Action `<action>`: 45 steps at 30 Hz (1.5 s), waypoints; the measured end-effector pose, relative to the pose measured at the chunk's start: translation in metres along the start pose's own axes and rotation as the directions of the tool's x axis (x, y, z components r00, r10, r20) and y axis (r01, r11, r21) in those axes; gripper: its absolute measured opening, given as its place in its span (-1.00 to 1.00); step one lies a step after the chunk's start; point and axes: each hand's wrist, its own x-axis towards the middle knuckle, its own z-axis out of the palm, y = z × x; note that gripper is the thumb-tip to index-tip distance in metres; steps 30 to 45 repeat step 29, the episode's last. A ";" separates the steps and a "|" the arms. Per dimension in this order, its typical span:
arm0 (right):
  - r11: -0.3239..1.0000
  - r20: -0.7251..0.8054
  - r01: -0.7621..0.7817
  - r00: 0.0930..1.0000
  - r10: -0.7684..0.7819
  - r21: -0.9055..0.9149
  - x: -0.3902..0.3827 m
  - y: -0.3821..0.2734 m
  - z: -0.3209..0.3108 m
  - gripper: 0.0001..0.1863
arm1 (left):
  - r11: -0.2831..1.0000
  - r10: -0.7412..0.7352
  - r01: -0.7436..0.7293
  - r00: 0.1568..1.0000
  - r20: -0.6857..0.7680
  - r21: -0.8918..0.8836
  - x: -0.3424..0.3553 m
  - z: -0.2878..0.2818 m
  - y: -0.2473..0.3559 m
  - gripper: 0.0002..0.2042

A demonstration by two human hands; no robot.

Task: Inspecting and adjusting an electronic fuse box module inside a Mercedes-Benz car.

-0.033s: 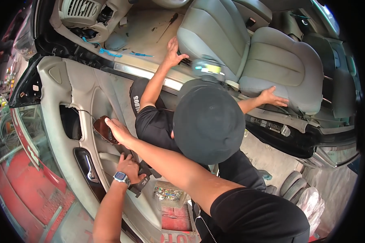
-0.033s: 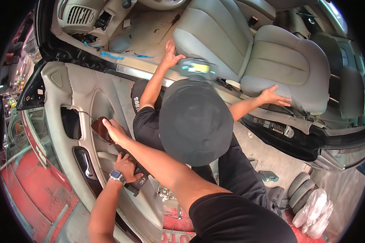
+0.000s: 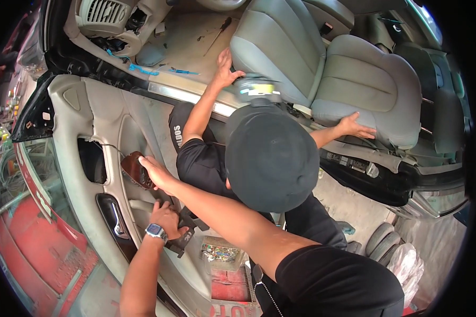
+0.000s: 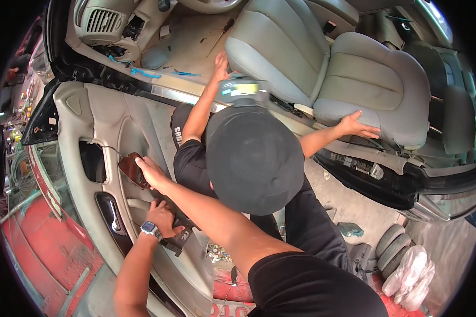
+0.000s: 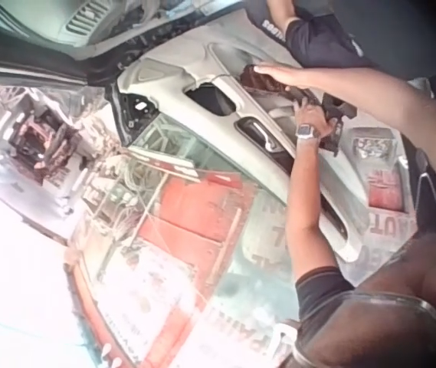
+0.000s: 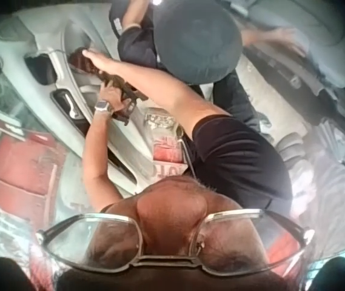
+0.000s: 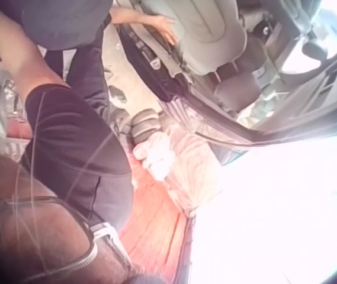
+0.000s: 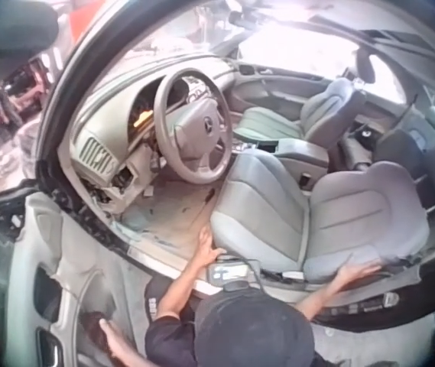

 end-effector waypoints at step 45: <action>0.992 0.596 0.067 0.794 -0.120 0.110 -0.023 -0.069 -0.024 -0.25 | 0.990 -0.125 0.135 0.972 -0.198 0.041 -0.013 -0.062 -0.039 -0.43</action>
